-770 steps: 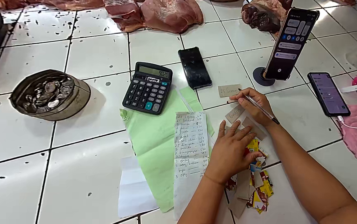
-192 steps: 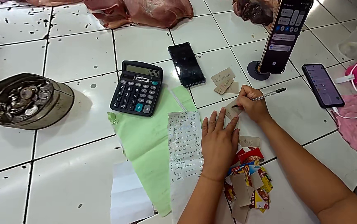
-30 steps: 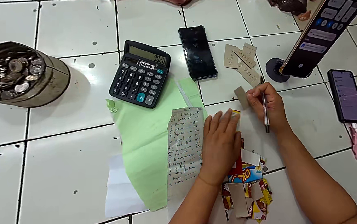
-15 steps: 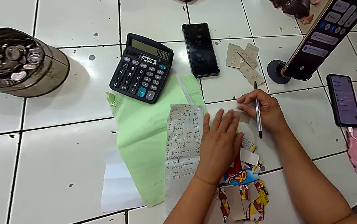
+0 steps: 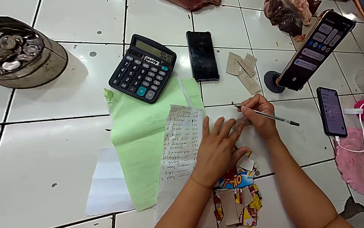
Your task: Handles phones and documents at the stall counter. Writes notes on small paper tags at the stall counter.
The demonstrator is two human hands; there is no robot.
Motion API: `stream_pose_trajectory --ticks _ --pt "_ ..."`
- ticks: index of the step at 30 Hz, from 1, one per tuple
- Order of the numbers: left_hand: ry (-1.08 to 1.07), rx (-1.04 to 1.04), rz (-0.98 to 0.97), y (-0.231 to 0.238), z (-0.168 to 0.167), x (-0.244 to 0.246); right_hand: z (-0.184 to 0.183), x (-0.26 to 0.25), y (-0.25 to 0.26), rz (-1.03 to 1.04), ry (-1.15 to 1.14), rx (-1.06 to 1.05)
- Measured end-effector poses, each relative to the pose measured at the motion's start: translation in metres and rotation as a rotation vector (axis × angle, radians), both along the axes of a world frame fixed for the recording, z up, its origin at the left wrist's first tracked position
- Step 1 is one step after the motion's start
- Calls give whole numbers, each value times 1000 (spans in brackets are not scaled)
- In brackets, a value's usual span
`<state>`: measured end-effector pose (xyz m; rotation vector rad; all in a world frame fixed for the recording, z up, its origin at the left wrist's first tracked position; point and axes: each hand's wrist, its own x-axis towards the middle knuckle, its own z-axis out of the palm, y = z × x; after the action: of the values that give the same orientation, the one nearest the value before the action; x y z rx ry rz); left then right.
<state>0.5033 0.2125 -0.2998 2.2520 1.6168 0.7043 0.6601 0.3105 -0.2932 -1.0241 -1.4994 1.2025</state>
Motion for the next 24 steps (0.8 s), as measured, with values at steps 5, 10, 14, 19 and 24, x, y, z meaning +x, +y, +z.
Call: stream_pose_trajectory --ticks 5,10,14,19,24 --pt "2 -33 -24 -1 0 -1 -2 1 2 -60 129 32" --pt "12 -47 -13 -1 -1 -1 3 -9 -8 -42 9 83" --pt "12 -61 -7 -1 -2 0 1 -11 -6 -3 -53 79" --pt "7 -53 23 -1 -3 1 -1 -12 -6 3 -98 101" --pt "9 -55 38 -1 -3 4 0 -13 -8 -13 -219 126"
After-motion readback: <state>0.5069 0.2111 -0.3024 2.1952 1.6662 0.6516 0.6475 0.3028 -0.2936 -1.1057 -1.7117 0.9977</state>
